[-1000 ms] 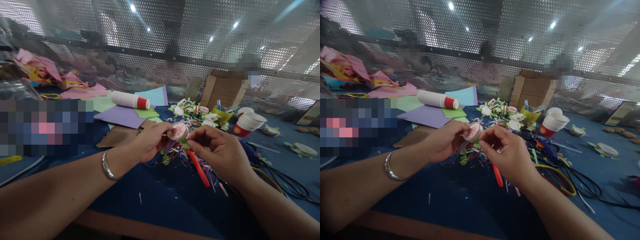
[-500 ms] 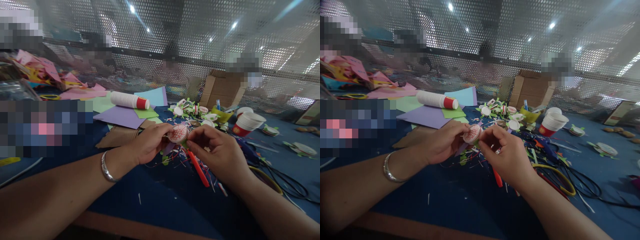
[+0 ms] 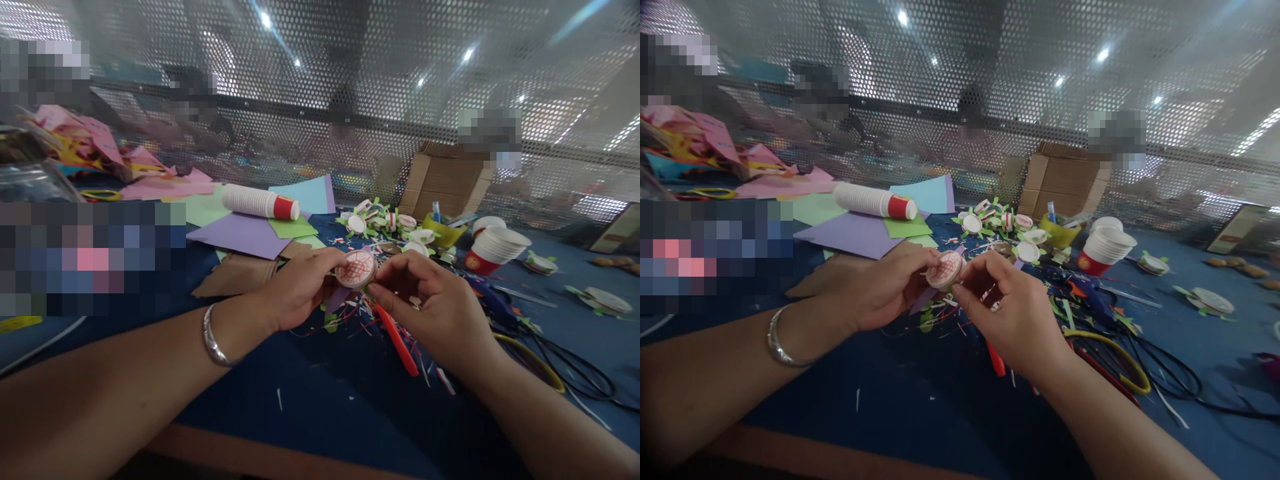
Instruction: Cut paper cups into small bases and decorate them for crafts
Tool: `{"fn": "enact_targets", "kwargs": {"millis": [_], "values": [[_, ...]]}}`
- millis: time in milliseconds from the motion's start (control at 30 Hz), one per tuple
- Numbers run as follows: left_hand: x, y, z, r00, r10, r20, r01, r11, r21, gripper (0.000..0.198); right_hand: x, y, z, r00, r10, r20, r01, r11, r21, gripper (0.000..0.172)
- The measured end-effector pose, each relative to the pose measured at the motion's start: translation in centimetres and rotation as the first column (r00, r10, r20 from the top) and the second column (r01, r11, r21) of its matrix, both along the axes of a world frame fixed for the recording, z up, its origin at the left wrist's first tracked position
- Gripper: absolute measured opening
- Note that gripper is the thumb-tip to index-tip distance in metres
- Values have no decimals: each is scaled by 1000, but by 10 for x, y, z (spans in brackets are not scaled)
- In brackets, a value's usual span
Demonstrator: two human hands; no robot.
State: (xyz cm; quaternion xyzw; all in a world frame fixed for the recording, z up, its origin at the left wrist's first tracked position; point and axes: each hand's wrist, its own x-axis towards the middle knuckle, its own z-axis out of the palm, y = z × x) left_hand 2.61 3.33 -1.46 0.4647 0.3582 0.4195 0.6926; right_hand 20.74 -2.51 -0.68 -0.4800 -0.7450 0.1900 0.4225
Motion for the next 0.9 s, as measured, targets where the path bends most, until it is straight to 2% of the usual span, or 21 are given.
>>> {"fn": "enact_targets", "kwargs": {"millis": [267, 433, 600, 667, 800, 900], "values": [[-1, -1, 0, 1000, -4, -19, 4, 1000, 7, 16, 2, 0, 0, 1000, 1, -9, -1, 1000, -14, 8], [1, -4, 4, 1000, 2, -25, -3, 999, -36, 18, 2, 0, 0, 1000, -2, 18, 2, 1000, 5, 8], [-2, 4, 7, 999, 48, -21, -50, 995, -88, 14, 2, -1, 3, 996, -63, 64, 57, 995, 83, 7], [-5, 10, 8, 994, 112, 19, -109, 985, -133, 15, 2, -1, 3, 993, -80, 86, 71, 992, 106, 6], [-8, 15, 11, 954, 280, 111, -258, 950, -179, 15, 1, 2, -4, 988, 4, 154, -9, 999, 36, 3], [-9, 14, 11, 966, 244, 87, -224, 956, -188, 13, -2, 6, -10, 953, 91, 288, -86, 996, -28, 8]]}}
